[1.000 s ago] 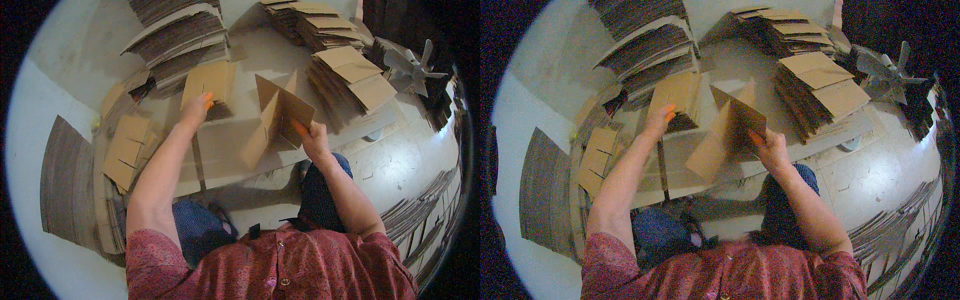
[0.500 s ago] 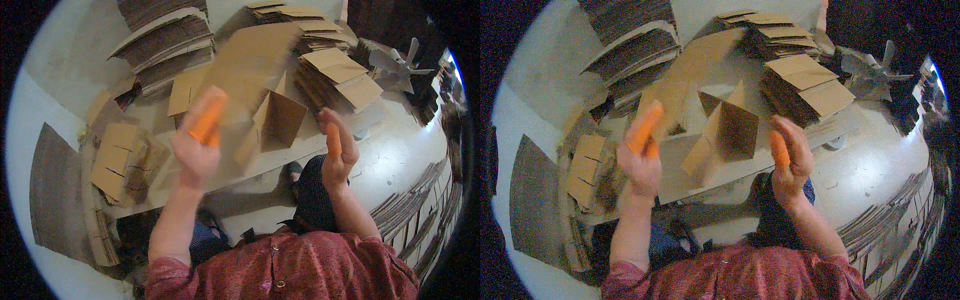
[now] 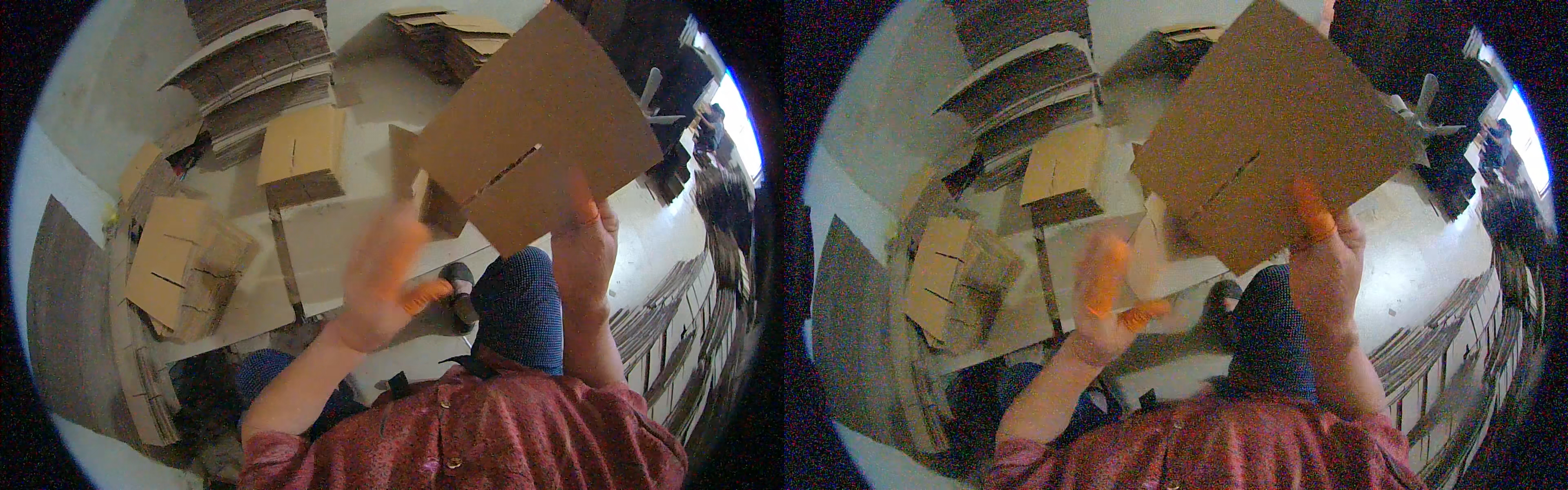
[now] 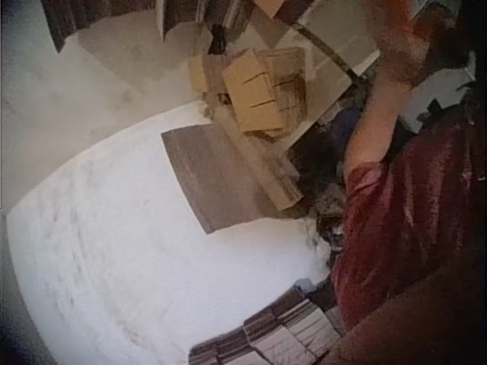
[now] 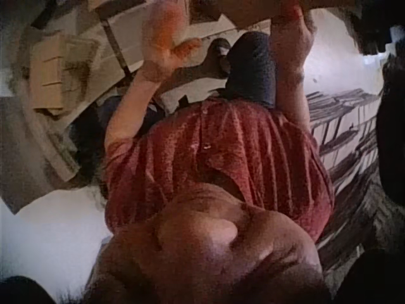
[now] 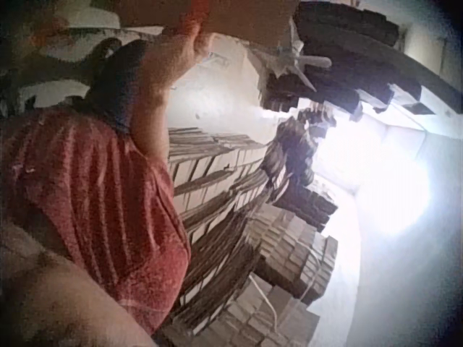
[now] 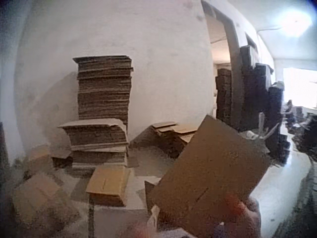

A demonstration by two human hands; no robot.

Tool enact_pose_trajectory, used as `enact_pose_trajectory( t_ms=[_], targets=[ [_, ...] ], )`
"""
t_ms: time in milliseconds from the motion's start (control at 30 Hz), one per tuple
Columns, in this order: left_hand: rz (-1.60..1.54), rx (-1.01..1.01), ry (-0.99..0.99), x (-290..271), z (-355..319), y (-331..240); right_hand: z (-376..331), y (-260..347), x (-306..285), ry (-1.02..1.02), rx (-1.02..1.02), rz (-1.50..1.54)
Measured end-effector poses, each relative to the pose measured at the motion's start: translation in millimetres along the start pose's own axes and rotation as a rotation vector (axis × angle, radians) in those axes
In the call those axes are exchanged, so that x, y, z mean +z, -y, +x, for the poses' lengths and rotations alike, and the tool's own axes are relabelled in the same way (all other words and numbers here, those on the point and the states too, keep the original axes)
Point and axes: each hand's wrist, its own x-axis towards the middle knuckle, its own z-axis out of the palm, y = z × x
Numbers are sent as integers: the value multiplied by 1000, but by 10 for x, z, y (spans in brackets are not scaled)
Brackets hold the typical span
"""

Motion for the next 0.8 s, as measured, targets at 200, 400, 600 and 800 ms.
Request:
enact_pose_trajectory(
  t_ms=[200, 400, 600, 800],
  targets=[
    [-82, -594, 21, 153, -291, 217, 74, -80, 138, 199, -156, 30],
    [-34, -562, 73, 171, -347, 225, 177, -159, 170, 169, -70, -646],
    [-58, -619, 103, 142, -276, 172, 157, -153, 180, 153, -244, -570],
    [-26, -470, 58, 175, -413, 282, 142, -42, 349, 203, -268, -607]
  ],
)
